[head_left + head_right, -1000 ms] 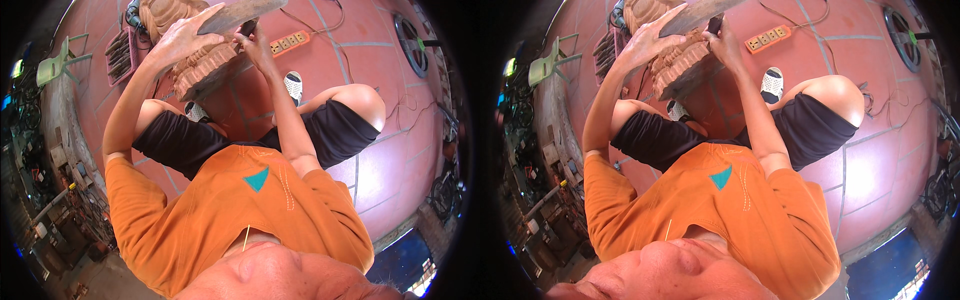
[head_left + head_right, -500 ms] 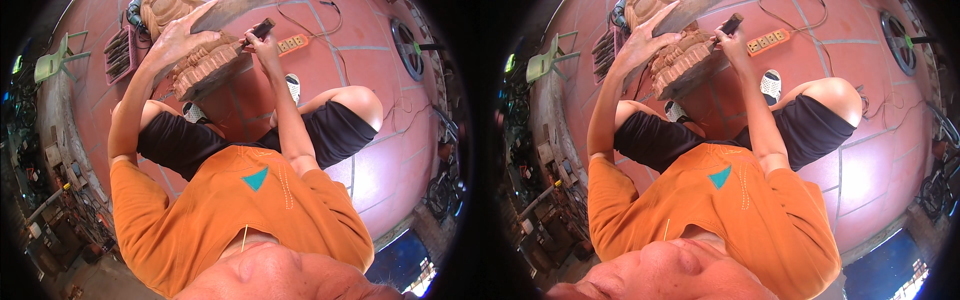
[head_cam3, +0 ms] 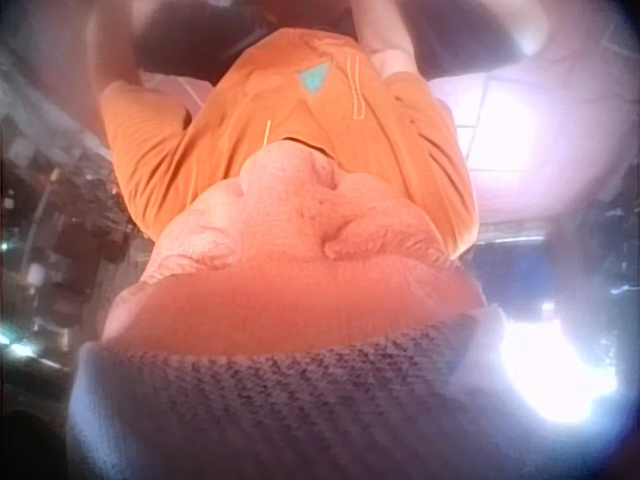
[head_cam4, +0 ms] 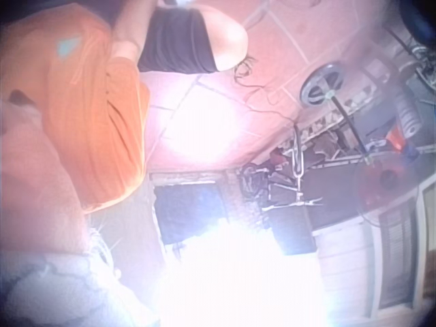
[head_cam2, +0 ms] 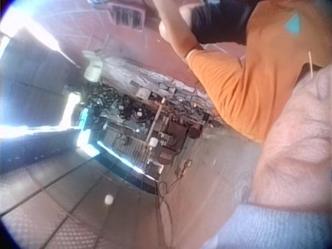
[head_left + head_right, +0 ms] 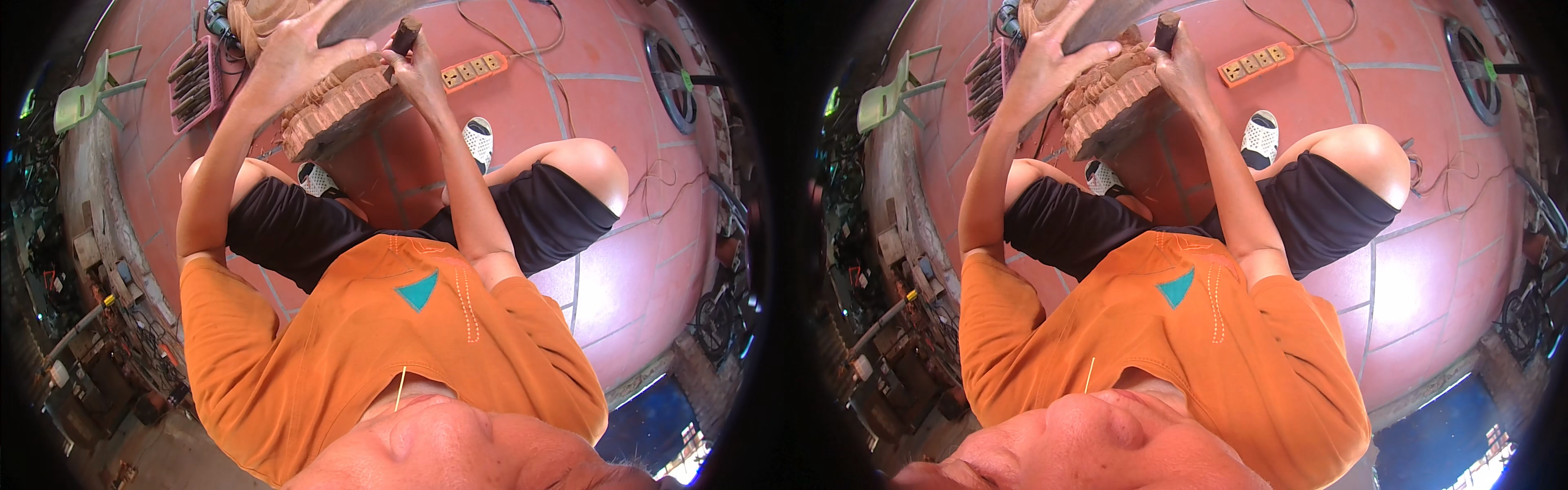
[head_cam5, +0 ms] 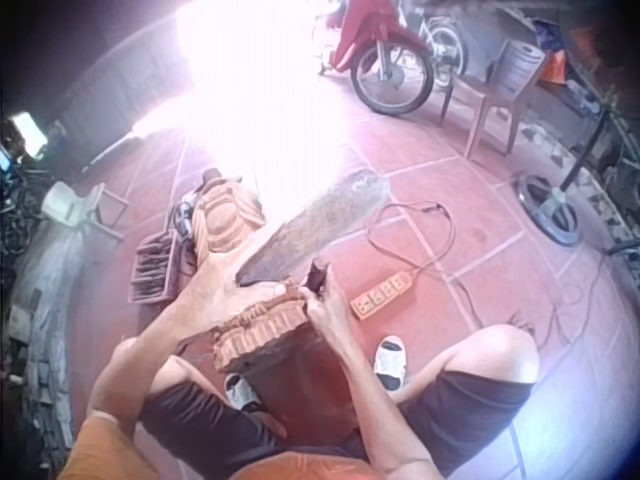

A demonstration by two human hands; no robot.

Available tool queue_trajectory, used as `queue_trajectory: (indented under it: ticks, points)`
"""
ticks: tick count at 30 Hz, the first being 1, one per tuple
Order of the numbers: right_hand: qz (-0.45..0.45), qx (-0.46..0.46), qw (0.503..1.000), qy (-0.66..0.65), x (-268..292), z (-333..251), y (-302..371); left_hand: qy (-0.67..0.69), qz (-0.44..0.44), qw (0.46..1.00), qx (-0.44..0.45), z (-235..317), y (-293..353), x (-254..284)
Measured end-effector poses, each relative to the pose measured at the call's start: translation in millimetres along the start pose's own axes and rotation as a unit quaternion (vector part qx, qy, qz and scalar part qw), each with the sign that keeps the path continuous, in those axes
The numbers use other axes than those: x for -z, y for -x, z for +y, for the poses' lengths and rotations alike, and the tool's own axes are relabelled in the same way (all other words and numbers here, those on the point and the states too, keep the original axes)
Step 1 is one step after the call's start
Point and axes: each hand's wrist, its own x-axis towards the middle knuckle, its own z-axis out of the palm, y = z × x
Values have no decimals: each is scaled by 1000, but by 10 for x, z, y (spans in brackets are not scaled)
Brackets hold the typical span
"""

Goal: The person carves a wooden sculpture using a chisel and mallet, then switches to a rotary tool to refine details. The person sits cross-legged on the floor while working.

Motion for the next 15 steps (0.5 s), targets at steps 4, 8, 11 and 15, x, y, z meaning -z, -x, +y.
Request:
queue_trajectory:
  ticks: [4, 8, 11, 15]
  points:
    - [35, -28, 998, -35, -18, 17, -11, -52, -86, 992, 79, -188, 8, -45]
    - [39, 8, 999, -19, -60, 44, 5, -18, -17, 1000, 4, -134, 18, -3]
    - [20, 4, 998, -62, -30, 63, -29, -36, 71, 996, -50, 26, -18, 37]
    - [32, -7, 998, -46, 11, 126, -39, 10, -48, 996, 78, -23, -53, -95]
